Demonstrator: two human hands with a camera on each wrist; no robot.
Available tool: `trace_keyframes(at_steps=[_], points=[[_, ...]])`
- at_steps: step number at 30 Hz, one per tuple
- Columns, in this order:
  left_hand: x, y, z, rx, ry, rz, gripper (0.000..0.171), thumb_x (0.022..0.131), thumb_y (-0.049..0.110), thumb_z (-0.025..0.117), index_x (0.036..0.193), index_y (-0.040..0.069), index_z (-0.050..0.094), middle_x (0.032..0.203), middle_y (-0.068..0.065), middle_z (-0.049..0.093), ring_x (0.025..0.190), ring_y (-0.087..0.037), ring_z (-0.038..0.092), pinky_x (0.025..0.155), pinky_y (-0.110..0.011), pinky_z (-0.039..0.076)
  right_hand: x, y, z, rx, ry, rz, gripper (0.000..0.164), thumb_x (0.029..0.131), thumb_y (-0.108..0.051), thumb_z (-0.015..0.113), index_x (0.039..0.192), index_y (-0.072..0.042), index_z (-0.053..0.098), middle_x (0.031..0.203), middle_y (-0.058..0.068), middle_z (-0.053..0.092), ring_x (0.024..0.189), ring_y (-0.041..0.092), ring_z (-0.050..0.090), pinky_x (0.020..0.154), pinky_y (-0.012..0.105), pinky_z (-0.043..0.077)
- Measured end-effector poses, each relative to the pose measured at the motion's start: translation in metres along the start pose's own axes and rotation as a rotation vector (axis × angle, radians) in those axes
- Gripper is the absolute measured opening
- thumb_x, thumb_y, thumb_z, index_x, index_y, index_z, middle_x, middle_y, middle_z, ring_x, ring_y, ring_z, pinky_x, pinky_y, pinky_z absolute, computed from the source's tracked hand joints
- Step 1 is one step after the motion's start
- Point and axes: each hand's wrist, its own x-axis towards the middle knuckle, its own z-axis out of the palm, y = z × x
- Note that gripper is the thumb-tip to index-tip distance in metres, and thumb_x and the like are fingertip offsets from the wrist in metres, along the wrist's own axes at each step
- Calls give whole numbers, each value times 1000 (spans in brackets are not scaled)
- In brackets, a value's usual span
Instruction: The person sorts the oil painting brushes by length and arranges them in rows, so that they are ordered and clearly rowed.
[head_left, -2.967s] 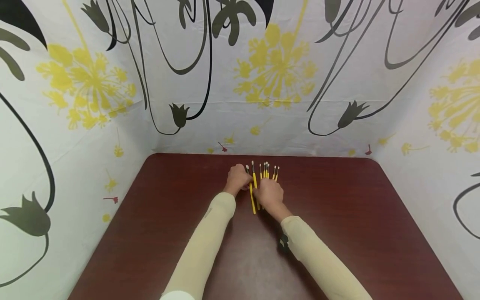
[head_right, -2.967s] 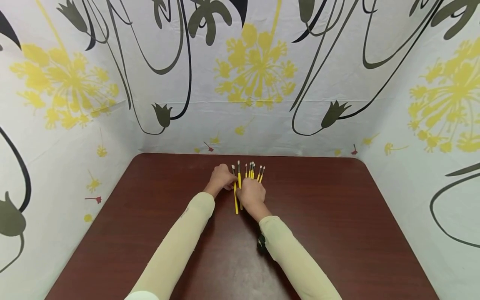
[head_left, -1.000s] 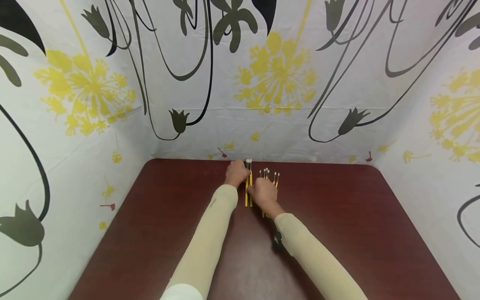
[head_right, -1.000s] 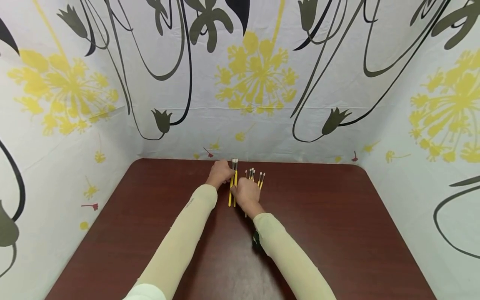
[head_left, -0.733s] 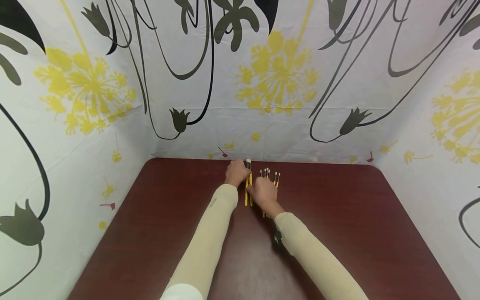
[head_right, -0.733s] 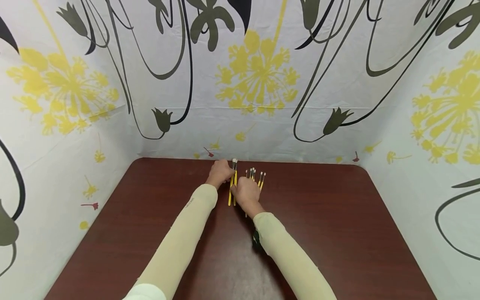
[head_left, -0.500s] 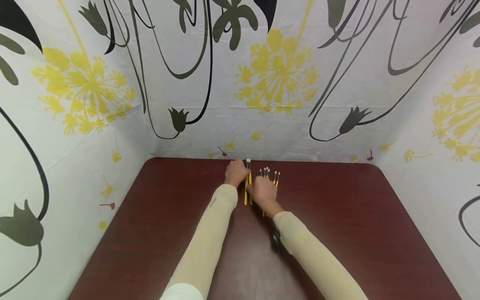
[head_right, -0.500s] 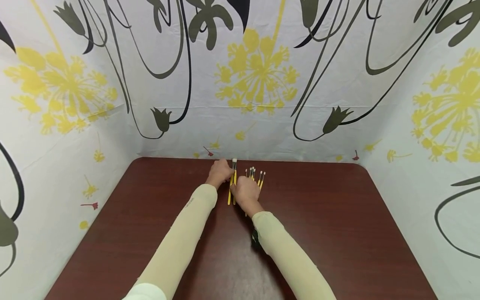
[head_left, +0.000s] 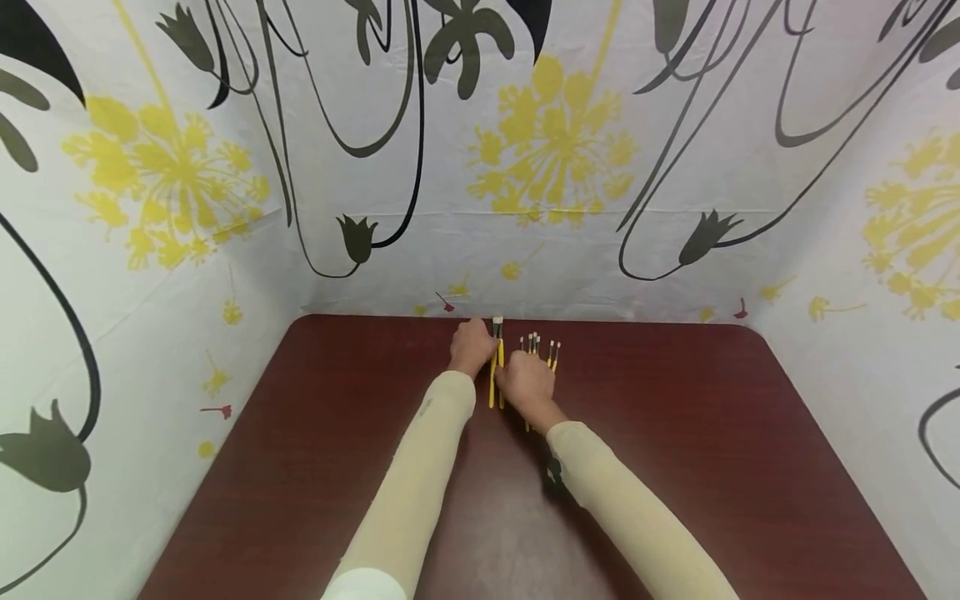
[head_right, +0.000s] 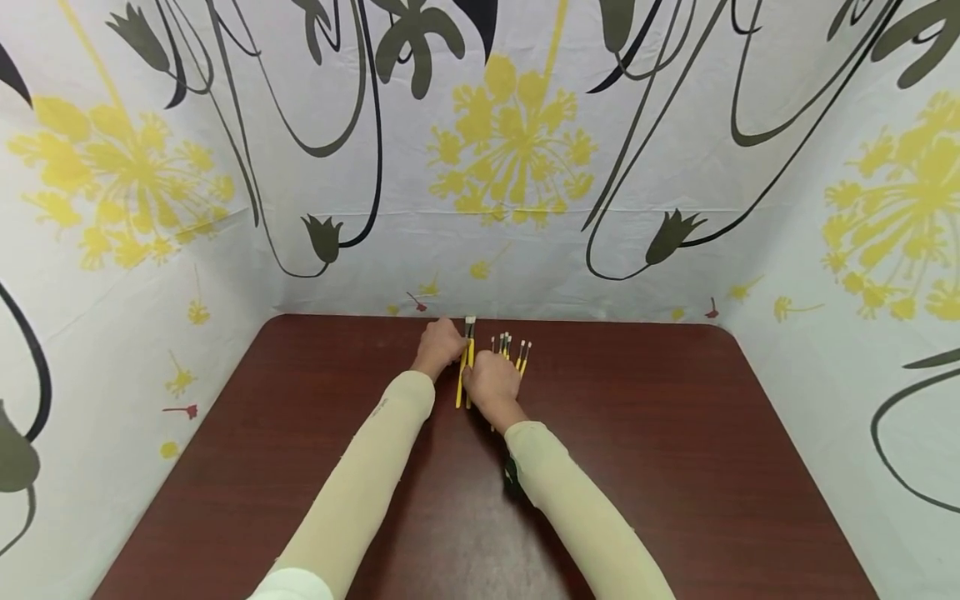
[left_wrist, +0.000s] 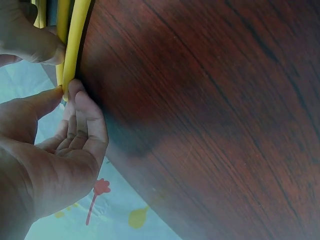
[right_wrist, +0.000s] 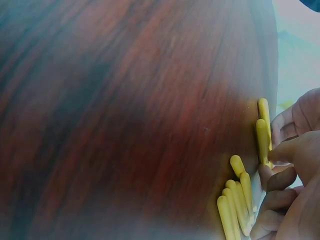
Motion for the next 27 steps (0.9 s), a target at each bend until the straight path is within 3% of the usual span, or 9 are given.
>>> trace_keyframes(at_steps=[5,12,17,21,24,27], points=[[0,-1,2,-17,1,12,34,104,22,65,73,7,61,58,-4,55,50,-18,55,47,-32,43,-1,2,2,19,-5,-20,55,101,-31,68,51,-17,48,46,-1,41,38,18,42,36,30,28],[3,-3,10,5,-4,-9,32,103,23,65,75,6,65,59,-4,55,51,-20,55,47,-33,44,-5,7,2,35,-4,-29,52,100,-28,66,53,-17,48,47,-2,39,39,17,40,37,30,26],[3,-2,10,-23,-26,-3,44,105,31,64,67,12,52,55,0,42,49,-19,53,48,-34,44,-8,10,-1,44,-10,-22,54,102,-32,64,53,-18,47,47,-2,37,40,17,36,38,31,27],[6,-1,7,-43,-52,-33,50,105,34,62,63,13,48,53,0,37,48,-20,52,48,-34,44,-10,12,-6,46,-7,-64,55,103,-36,62,54,-18,46,48,-3,39,42,16,38,40,32,29],[21,-12,18,-46,-19,-13,51,104,37,63,61,15,47,52,-1,38,47,-23,51,46,-36,43,-11,14,-11,40,-4,-104,50,104,-38,62,60,-18,50,51,-2,45,45,17,44,42,32,32],[21,-14,18,-59,-7,-6,51,104,39,63,61,14,50,52,-1,40,47,-23,50,46,-37,42,-16,19,-14,32,0,-127,40,104,-39,63,71,-17,59,56,-1,53,48,17,50,45,33,36]])
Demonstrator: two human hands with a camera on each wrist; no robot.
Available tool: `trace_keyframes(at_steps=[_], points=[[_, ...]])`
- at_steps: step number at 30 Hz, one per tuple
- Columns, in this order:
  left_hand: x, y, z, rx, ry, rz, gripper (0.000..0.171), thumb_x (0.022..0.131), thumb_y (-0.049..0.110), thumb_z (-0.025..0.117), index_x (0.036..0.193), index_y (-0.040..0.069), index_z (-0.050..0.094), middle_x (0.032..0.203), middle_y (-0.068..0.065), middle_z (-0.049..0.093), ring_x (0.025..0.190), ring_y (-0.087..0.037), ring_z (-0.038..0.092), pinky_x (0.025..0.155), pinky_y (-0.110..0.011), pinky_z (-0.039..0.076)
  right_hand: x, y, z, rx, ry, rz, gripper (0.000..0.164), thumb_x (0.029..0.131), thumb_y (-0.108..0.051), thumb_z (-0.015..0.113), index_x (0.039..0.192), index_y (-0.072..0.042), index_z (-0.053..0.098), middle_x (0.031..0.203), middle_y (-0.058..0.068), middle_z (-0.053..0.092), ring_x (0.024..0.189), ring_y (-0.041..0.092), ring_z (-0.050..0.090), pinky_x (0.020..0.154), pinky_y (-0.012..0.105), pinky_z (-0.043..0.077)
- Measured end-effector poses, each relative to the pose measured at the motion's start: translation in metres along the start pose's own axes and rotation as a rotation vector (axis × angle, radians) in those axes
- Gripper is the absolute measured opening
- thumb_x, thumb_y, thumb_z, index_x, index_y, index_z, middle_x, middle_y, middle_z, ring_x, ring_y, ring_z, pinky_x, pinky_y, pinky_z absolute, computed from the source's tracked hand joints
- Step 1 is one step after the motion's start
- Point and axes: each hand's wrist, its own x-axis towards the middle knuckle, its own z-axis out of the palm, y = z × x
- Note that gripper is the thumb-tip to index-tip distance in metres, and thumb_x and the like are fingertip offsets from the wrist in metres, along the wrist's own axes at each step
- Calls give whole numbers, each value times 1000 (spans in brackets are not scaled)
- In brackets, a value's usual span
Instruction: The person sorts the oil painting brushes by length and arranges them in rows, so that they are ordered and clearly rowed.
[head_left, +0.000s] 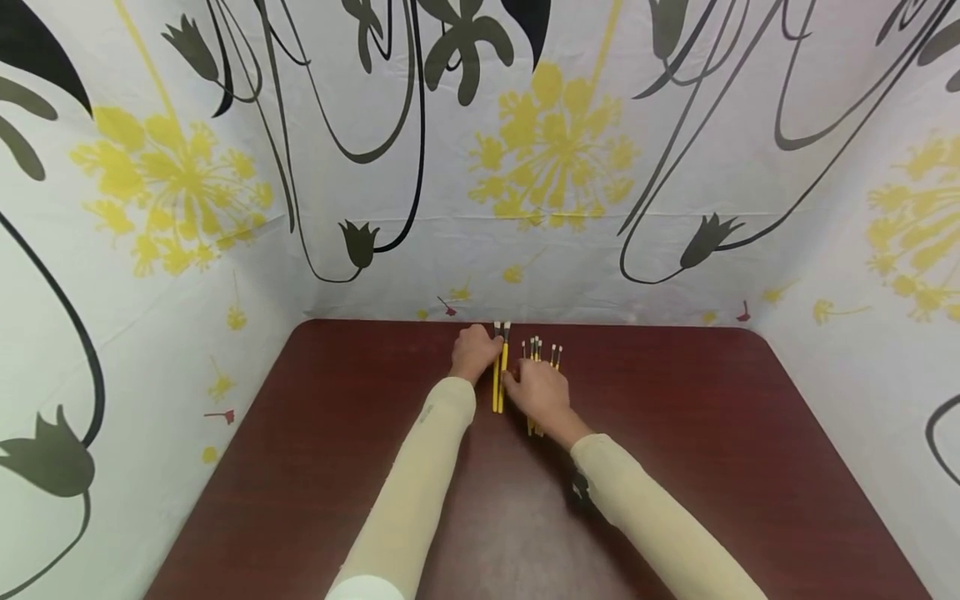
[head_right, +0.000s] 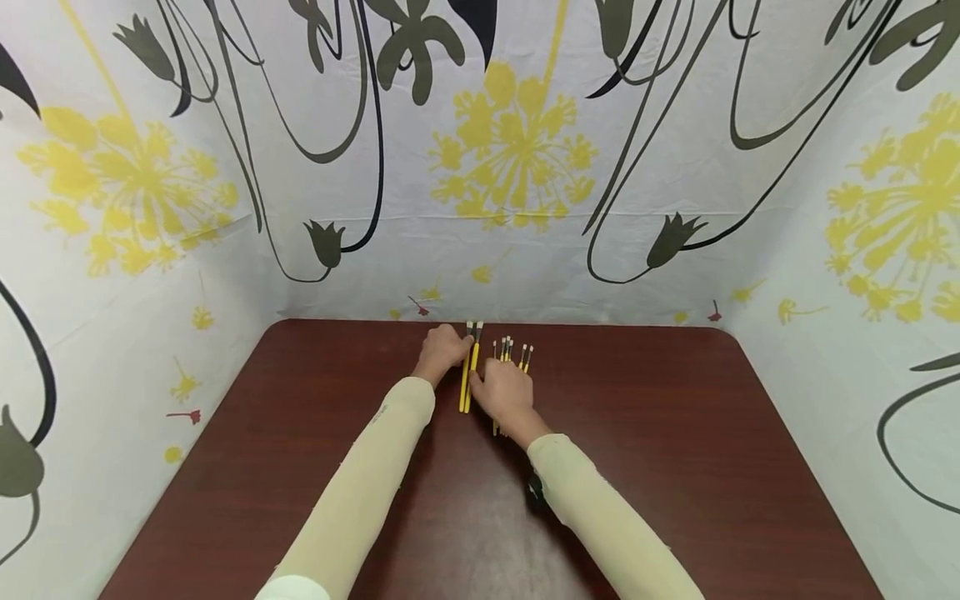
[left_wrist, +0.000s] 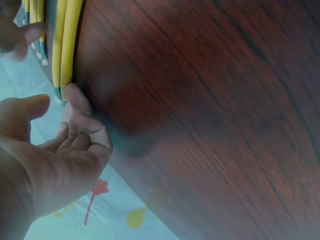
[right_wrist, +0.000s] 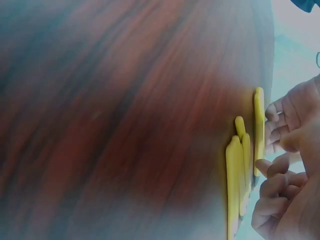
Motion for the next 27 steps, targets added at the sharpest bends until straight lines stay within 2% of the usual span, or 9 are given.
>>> trace_keyframes(at_steps=[1,4,7,9,13,16,21,24,27], points=[[-1,-1,0,2,10,5,51,104,40,63,62,14,51,52,0,40,47,-22,49,45,-36,41,-2,1,-1,-4,4,-5,36,104,-39,64,76,-17,62,58,-1,56,49,18,51,45,33,37],[-16,7,-11,-1,10,-15,51,105,42,62,64,12,55,54,0,41,46,-19,49,44,-33,41,-6,5,-5,-10,17,-16,29,103,-40,65,91,-15,70,65,1,64,51,17,55,47,34,41],[-20,6,-9,17,60,-11,52,106,45,61,65,13,54,53,1,42,44,-16,47,42,-30,39,-9,11,-8,-4,36,-26,29,103,-40,65,103,-12,73,72,3,69,52,18,57,48,35,44],[-23,7,-8,13,96,7,54,107,45,60,64,15,51,52,2,40,44,-15,45,41,-29,37,-10,16,-10,10,55,-23,30,102,-40,66,107,-11,74,75,5,71,53,18,58,48,35,44],[-26,15,-6,-41,150,91,50,107,43,60,67,17,45,53,3,36,44,-15,40,43,-30,33,-11,28,-13,21,104,-2,28,100,-38,69,106,-10,73,78,6,72,55,18,58,49,34,45],[-30,23,-5,-61,145,142,45,107,42,62,73,16,46,58,1,40,47,-16,40,46,-31,33,-12,36,-16,29,119,7,26,100,-36,70,104,-10,72,78,6,71,54,18,57,48,34,44],[-40,35,0,-3,112,200,41,105,40,65,75,14,56,77,-5,64,50,-15,46,49,-30,37,-13,47,-19,61,124,16,27,100,-34,70,107,-8,72,80,6,72,57,18,59,50,34,45],[-44,41,4,41,83,231,43,104,38,67,69,14,59,73,-3,65,49,-13,46,48,-29,38,-14,53,-21,73,130,32,26,99,-33,71,105,-7,71,81,6,71,60,19,60,53,34,46],[-49,43,6,72,42,232,45,104,35,68,65,16,55,59,2,48,48,-12,42,48,-28,36,-17,58,-22,76,122,52,25,99,-33,71,98,-8,67,79,7,69,60,20,60,54,34,45]])
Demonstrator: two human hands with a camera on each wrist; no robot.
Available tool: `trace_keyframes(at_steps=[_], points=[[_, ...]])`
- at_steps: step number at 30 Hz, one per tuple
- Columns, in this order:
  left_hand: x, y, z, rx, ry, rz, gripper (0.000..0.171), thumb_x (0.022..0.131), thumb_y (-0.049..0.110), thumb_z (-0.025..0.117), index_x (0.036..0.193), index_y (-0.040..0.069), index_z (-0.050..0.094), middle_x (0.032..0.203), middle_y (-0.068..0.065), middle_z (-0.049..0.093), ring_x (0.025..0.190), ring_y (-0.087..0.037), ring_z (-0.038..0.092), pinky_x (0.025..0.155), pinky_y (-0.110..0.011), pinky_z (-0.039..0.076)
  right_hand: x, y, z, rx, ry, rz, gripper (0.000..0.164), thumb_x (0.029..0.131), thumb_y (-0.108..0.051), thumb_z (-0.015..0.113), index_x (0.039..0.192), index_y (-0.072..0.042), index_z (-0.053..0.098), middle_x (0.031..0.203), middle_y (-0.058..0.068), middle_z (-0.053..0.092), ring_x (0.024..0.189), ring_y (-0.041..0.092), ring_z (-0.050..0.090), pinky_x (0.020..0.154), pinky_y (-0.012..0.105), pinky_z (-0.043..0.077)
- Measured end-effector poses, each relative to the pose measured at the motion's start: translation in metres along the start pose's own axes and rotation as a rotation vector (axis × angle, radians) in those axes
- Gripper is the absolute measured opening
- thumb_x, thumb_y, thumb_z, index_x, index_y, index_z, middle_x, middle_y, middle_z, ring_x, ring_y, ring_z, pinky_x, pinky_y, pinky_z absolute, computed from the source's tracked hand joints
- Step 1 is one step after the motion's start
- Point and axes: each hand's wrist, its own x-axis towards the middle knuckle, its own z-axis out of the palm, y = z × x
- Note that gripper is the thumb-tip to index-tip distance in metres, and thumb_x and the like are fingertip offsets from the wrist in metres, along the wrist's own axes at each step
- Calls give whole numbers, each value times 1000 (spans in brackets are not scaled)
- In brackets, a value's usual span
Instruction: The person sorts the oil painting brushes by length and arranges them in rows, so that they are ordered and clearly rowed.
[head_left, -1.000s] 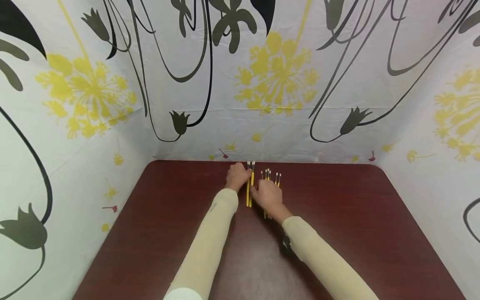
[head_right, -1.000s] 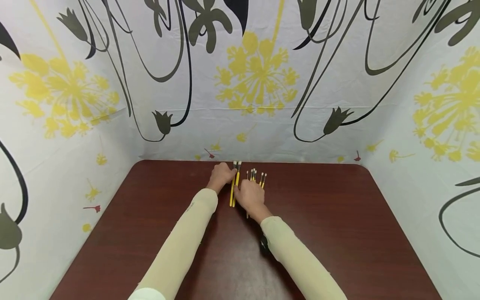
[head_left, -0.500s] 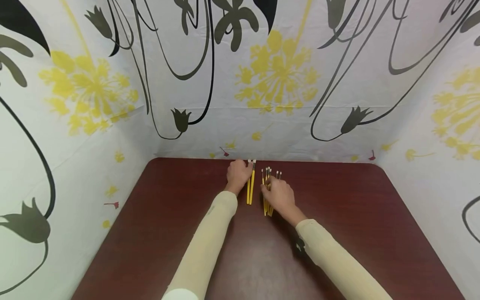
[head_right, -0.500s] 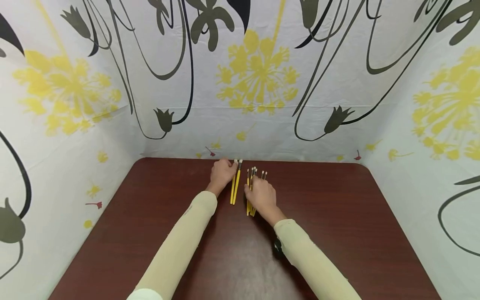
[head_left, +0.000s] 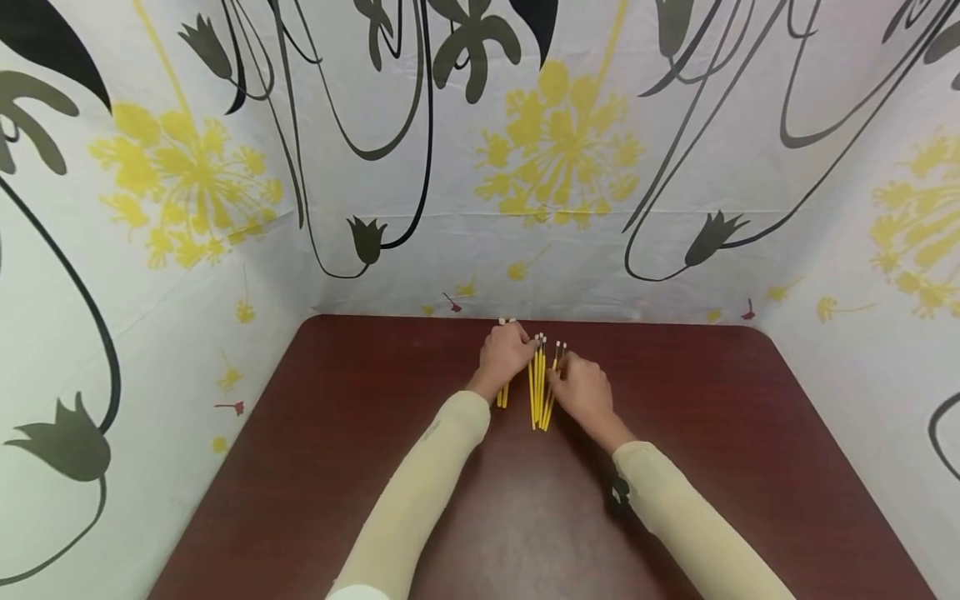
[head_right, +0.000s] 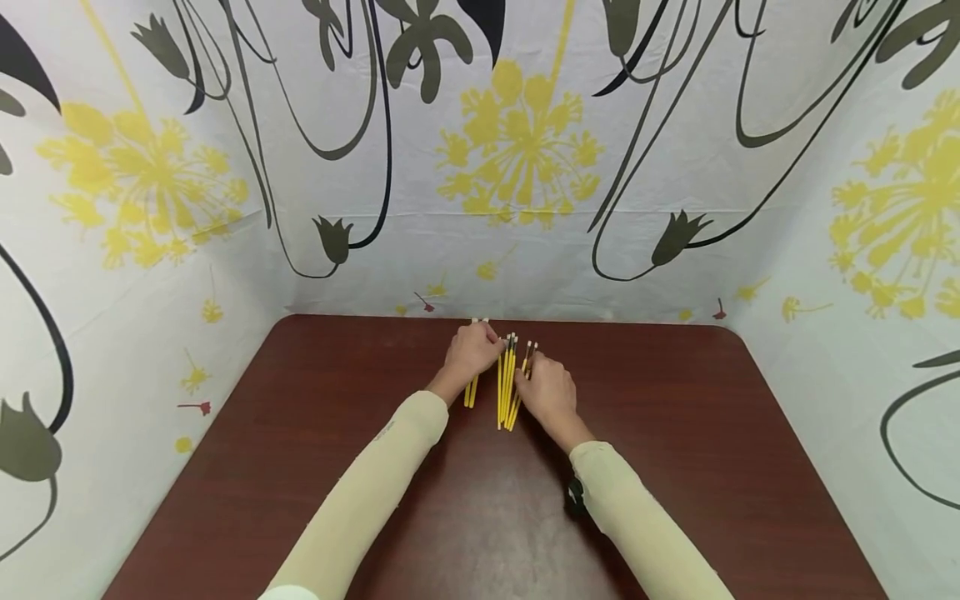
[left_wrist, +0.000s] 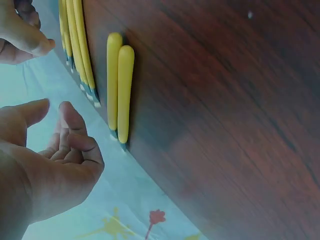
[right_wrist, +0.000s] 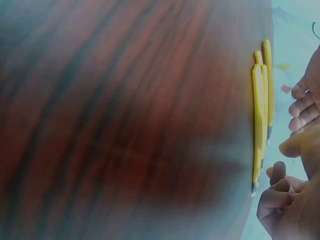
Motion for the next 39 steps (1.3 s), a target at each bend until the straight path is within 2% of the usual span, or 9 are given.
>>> trace_keyframes(at_steps=[3,9,12,15,19,22,27,33,39], points=[[-3,1,4,16,-36,2,41,104,32,68,69,15,53,60,5,41,51,-12,40,50,-27,35,-3,5,0,5,-1,9,25,100,-32,71,96,-8,67,80,9,70,62,22,61,55,36,47],[-11,-1,10,12,-22,56,20,102,25,70,87,13,64,72,5,54,61,-11,51,56,-27,41,-8,14,2,24,47,4,20,100,-26,70,103,-6,72,92,12,77,73,27,70,66,45,56],[-12,-1,11,32,-12,78,28,103,24,70,80,12,59,64,3,48,55,-12,46,51,-27,38,-8,17,3,43,60,7,20,99,-25,70,102,-6,74,92,12,77,74,27,70,67,45,57],[-11,0,13,80,-23,72,39,103,24,68,70,14,50,56,4,39,47,-12,41,45,-27,35,-8,17,2,54,53,9,20,99,-25,70,100,-6,74,91,12,77,71,26,69,65,44,57],[-12,5,15,190,-55,48,36,101,23,69,69,13,58,54,3,44,46,-13,44,43,-28,37,-7,15,-1,56,21,18,21,100,-25,71,98,-5,73,89,13,76,66,23,66,60,39,54],[-15,8,15,250,-99,40,25,101,22,69,78,10,69,62,-1,55,51,-14,50,46,-29,41,-6,13,-1,54,7,37,23,100,-28,70,90,-7,70,80,10,71,61,20,61,56,34,49],[-15,8,12,291,-167,28,18,100,21,69,85,11,73,76,-4,67,59,-16,57,51,-31,45,-5,9,1,81,-14,73,35,101,-31,69,75,-10,62,61,4,59,50,17,51,48,30,39],[-15,8,9,300,-197,12,17,100,21,70,87,11,73,74,-4,67,58,-16,56,50,-31,44,-6,6,4,69,-38,85,35,100,-27,70,70,-12,60,57,0,54,48,16,48,48,29,37],[-14,11,8,327,-235,-1,16,100,24,71,89,12,74,70,-2,65,56,-16,57,50,-32,45,-5,6,2,71,-62,97,45,99,-23,66,59,-16,47,50,-4,38,43,13,36,44,29,31]])
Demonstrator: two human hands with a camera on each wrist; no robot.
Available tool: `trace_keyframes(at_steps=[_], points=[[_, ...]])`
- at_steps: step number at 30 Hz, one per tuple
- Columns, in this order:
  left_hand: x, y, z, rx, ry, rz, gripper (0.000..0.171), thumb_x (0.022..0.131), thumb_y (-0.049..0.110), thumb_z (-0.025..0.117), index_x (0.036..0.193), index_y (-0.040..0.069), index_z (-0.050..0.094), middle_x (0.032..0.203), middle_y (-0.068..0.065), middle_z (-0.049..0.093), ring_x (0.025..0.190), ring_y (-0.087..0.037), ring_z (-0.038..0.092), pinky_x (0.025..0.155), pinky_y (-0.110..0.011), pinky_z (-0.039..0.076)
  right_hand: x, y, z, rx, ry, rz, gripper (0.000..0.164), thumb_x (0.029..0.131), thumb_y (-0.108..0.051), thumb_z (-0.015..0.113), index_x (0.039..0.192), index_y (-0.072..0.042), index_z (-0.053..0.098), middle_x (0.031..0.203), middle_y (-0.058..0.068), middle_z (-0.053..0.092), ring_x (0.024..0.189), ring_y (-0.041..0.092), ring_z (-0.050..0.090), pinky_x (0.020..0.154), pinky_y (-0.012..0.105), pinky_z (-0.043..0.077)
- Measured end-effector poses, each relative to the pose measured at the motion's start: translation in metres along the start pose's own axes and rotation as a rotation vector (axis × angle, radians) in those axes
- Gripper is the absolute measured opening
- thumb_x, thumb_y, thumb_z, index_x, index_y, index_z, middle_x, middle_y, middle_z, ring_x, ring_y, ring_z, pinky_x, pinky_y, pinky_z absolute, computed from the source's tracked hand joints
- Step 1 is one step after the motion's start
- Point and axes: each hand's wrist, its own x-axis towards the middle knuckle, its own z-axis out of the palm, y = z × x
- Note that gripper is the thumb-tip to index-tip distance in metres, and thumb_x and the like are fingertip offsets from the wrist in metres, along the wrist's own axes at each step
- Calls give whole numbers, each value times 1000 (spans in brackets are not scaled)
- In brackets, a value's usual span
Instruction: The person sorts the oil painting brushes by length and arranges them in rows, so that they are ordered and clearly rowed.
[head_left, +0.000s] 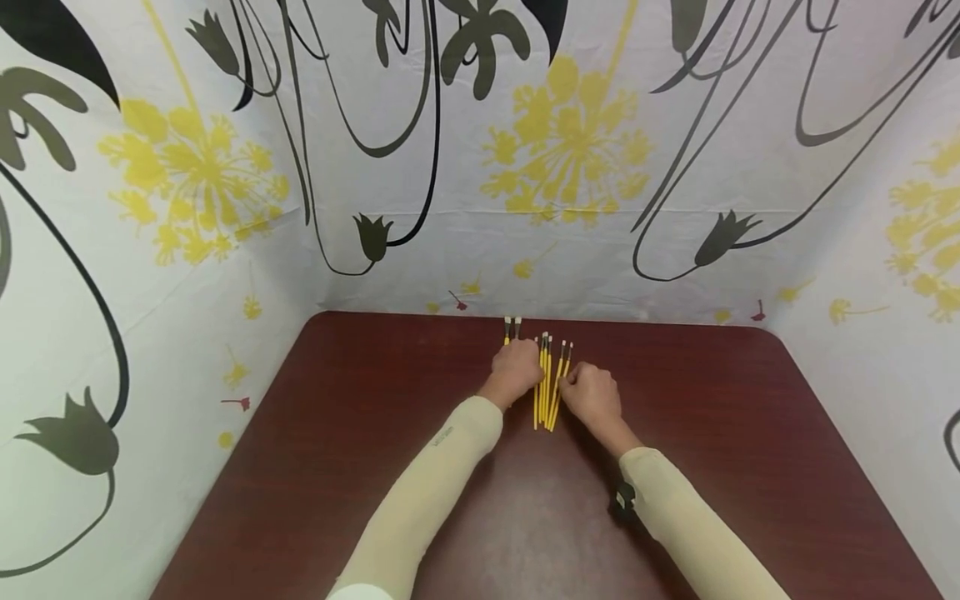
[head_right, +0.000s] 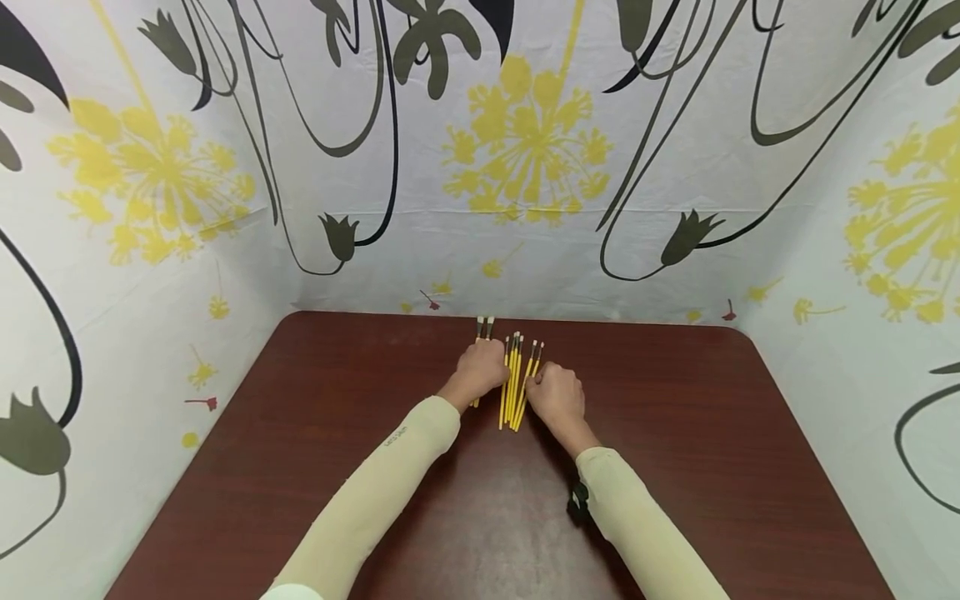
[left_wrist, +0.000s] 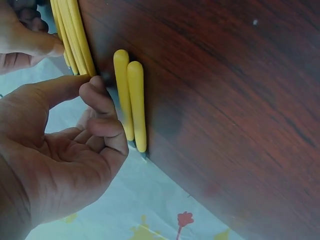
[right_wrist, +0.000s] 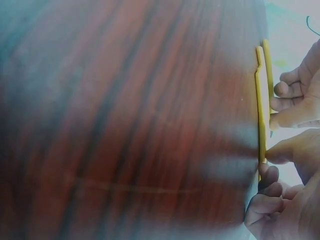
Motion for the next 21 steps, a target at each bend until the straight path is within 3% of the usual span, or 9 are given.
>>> trace_keyframes(at_steps=[7,21], points=[[-1,7,0,69,-4,-19,19,99,32,72,91,15,74,72,-1,64,59,-16,58,50,-32,46,0,-1,-4,-24,-33,31,49,96,-22,62,52,-19,40,46,-7,31,41,11,29,41,27,27],[-4,12,4,119,19,-19,22,98,37,71,98,15,78,81,-1,70,66,-16,64,54,-35,53,-1,-1,-11,-106,-83,83,46,96,-34,66,59,-14,49,53,-1,45,51,22,51,47,34,38]])
